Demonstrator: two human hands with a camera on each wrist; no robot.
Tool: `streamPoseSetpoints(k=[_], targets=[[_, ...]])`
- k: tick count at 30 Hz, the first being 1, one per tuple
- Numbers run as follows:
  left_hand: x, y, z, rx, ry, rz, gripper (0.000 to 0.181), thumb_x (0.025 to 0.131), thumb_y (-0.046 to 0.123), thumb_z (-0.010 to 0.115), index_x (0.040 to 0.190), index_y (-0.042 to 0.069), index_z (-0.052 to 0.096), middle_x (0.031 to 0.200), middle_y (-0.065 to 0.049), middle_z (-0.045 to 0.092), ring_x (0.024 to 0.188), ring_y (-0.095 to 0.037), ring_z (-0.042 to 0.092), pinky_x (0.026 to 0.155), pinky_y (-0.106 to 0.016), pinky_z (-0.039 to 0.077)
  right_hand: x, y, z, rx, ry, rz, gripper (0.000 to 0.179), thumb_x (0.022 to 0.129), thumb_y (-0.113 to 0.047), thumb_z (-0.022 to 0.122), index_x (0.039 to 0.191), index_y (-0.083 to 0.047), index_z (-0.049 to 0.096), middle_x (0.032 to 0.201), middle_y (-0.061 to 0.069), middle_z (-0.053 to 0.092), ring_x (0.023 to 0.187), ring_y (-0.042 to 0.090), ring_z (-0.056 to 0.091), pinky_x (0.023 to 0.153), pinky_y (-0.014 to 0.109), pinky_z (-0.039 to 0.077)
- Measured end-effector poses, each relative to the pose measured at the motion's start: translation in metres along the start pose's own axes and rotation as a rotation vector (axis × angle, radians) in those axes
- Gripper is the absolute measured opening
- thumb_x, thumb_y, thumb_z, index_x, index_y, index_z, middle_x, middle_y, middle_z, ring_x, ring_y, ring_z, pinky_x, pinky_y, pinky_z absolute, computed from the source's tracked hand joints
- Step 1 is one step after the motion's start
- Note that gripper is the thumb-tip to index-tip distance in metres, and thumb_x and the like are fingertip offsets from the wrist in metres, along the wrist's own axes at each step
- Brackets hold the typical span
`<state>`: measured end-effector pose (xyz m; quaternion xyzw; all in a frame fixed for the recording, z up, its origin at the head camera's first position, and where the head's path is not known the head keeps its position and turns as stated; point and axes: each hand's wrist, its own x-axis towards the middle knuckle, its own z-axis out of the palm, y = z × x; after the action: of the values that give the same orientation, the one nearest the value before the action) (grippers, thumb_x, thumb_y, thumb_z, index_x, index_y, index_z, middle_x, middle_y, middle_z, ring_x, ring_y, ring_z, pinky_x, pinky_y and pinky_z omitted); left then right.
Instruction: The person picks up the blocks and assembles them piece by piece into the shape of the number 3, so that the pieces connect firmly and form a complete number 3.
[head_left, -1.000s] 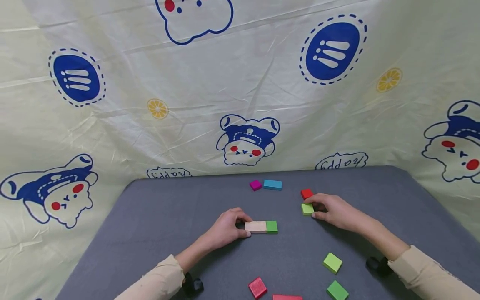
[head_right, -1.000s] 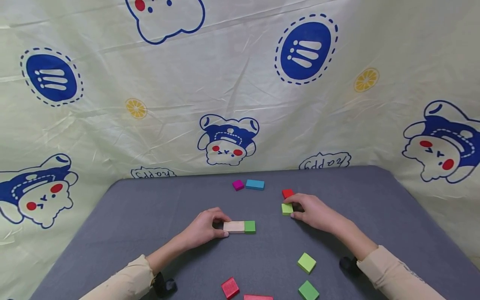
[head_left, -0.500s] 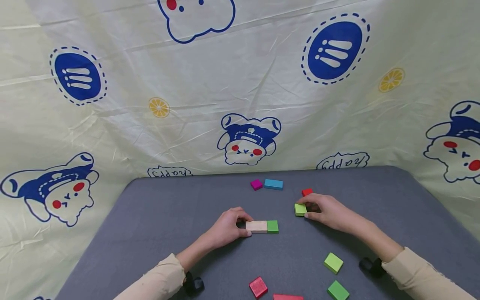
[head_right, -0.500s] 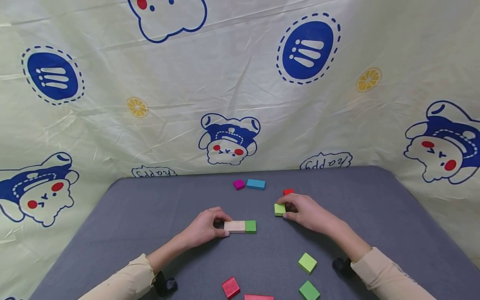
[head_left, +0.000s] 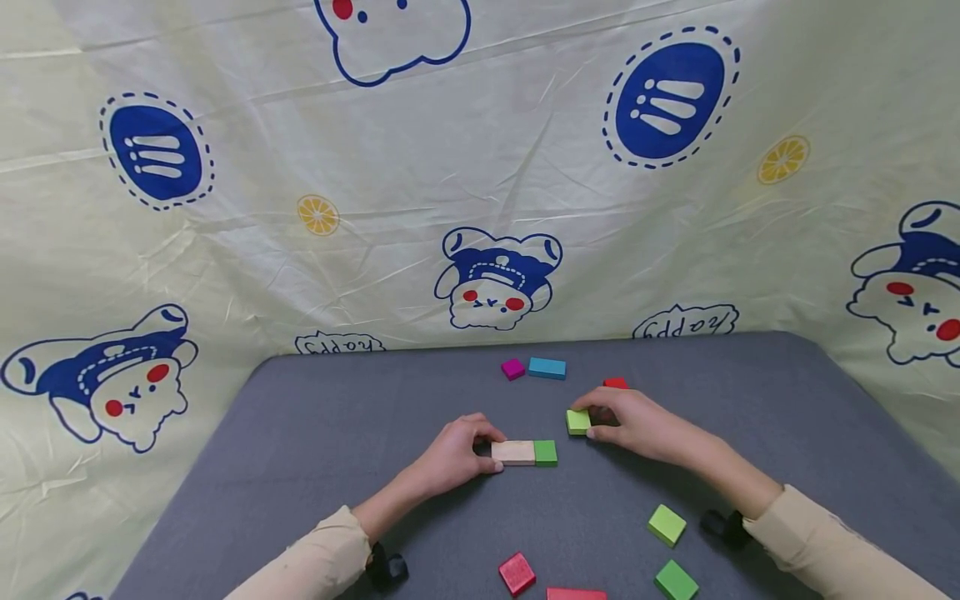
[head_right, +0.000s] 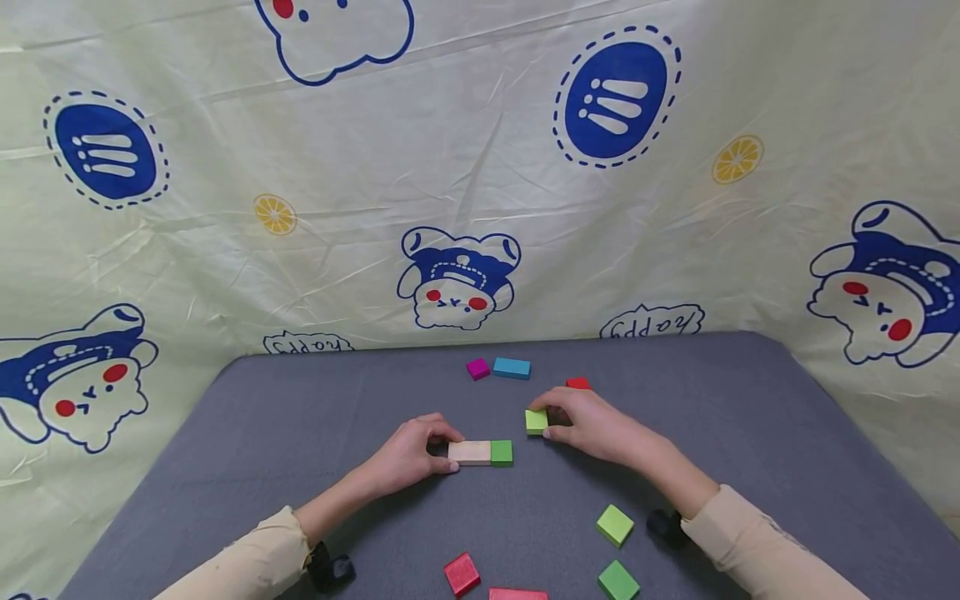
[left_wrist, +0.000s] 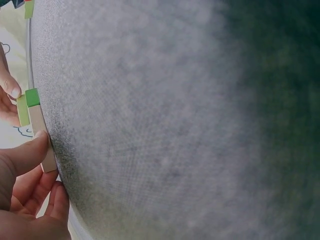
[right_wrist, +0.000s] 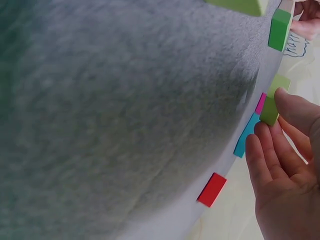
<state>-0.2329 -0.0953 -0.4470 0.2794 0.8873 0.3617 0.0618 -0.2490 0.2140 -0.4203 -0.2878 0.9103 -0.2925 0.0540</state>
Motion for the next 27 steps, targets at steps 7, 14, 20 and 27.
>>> streamPoseSetpoints(k=[7, 14, 20, 27], targets=[[0.0, -0.001, 0.0, 0.013, -0.003, 0.008, 0.024, 0.084, 0.01, 0.079, 0.107, 0.011, 0.074, 0.097, 0.005, 0.06, 0.093, -0.014, 0.053, 0.084, -0.03, 0.043, 0.008, -0.005, 0.004, -0.013, -0.033, -0.014, 0.035, 0.089, -0.01, 0.073, 0.123, -0.009, 0.065, 0.115, 0.0, 0.064, 0.1, 0.02, 0.061, 0.088, 0.043, 0.05], [0.001, -0.002, 0.001, 0.018, -0.003, 0.005, 0.024, 0.083, 0.011, 0.079, 0.107, 0.011, 0.074, 0.096, 0.006, 0.059, 0.091, -0.014, 0.052, 0.083, -0.029, 0.043, 0.014, -0.009, 0.008, -0.027, -0.057, -0.016, 0.035, 0.089, -0.011, 0.072, 0.124, -0.01, 0.065, 0.117, 0.0, 0.063, 0.102, 0.019, 0.06, 0.089, 0.043, 0.05], [0.001, 0.0, -0.001, 0.02, -0.009, -0.008, 0.024, 0.084, 0.012, 0.079, 0.107, 0.011, 0.074, 0.097, 0.006, 0.059, 0.093, -0.014, 0.053, 0.084, -0.03, 0.043, 0.019, -0.011, 0.012, -0.036, -0.075, -0.005, 0.036, 0.089, -0.012, 0.073, 0.124, -0.011, 0.066, 0.116, -0.001, 0.063, 0.1, 0.018, 0.058, 0.088, 0.041, 0.05], [0.001, 0.001, -0.001, 0.022, -0.011, -0.014, 0.023, 0.084, 0.012, 0.078, 0.107, 0.011, 0.074, 0.097, 0.006, 0.059, 0.093, -0.014, 0.053, 0.085, -0.03, 0.043, 0.025, -0.012, 0.015, -0.058, -0.091, -0.017, 0.035, 0.089, -0.013, 0.074, 0.123, -0.012, 0.066, 0.113, -0.003, 0.063, 0.097, 0.017, 0.056, 0.087, 0.04, 0.049]])
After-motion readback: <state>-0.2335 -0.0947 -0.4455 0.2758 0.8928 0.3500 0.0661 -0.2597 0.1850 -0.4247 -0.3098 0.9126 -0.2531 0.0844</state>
